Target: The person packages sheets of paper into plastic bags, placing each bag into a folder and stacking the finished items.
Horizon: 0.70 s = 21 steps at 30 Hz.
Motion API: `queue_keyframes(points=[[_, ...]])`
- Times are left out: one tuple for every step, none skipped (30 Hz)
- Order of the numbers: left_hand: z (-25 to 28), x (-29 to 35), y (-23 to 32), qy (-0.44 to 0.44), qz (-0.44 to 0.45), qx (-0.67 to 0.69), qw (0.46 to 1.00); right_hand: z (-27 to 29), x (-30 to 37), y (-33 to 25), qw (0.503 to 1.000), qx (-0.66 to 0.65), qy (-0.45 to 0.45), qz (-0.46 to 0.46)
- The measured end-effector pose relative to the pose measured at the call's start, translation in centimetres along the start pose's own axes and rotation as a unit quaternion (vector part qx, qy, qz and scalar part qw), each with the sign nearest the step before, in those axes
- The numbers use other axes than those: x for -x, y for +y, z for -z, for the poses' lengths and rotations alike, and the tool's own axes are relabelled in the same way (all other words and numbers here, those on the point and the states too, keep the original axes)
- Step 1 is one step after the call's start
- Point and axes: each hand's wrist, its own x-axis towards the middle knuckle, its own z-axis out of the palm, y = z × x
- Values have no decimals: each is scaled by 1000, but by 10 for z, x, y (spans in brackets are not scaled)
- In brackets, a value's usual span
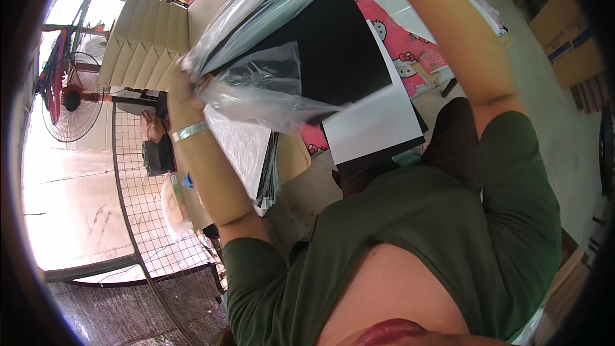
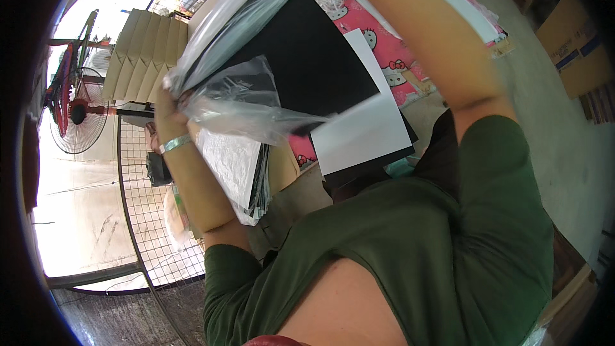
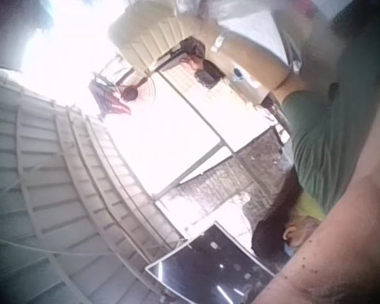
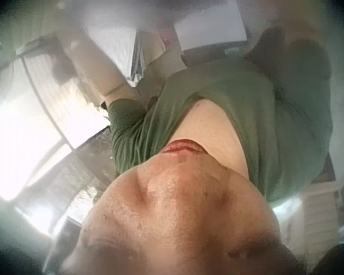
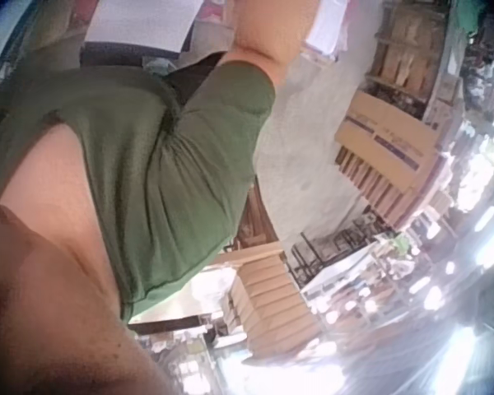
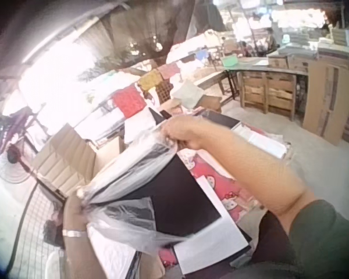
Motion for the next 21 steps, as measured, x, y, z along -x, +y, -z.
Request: queue_keyframes(points=[[6,12,12,-71,39,43,996,4,22,-11,997,-68,-26,-1],[18,27,19,-132,80,87,984,-4,37,-17,993,-83,-83,-11],[23,36,23,-199,117,130,964,-3,52,-21,986,-95,-134,-19],[15,41,21,-150,125,129,972,2,63,-21,977,-107,-181,-28],[-1,49,14,-101,134,127,978,9,66,-12,972,-160,-170,-28],[-10,53,9,-53,143,124,981,15,66,3,964,-212,-157,-27],[-9,43,0,-83,176,145,970,19,64,18,953,-264,-143,-26],[12,21,-25,-166,200,225,939,14,59,26,950,-295,-102,-11],[50,-1,-54,-240,217,303,896,1,52,30,943,-326,-71,3],[33,-12,-56,-174,217,264,923,3,47,41,935,-354,-17,19],[8,-22,-50,-115,215,215,946,30,30,69,952,-286,-26,109],[-5,-27,-63,-72,218,226,947,30,25,92,947,-311,6,73],[-7,-35,-84,-28,218,238,946,29,22,109,941,-335,35,39],[-9,-44,-105,14,216,248,944,30,19,127,932,-357,66,6],[0,-52,-133,12,218,240,946,28,21,148,934,-351,64,-31],[15,-56,-167,-35,205,218,954,24,24,173,934,-347,60,-69],[34,-57,-203,-109,162,176,965,20,24,205,928,-360,50,-81],[52,-52,-236,-181,108,127,969,15,24,237,921,-375,43,-93],[-8,-50,-240,-138,207,194,949,41,39,277,926,-327,129,-141],[-58,-33,-240,-63,292,259,918,56,55,304,918,-281,202,-194],[-56,-13,-264,-56,309,272,910,43,57,304,940,-196,190,-204]])
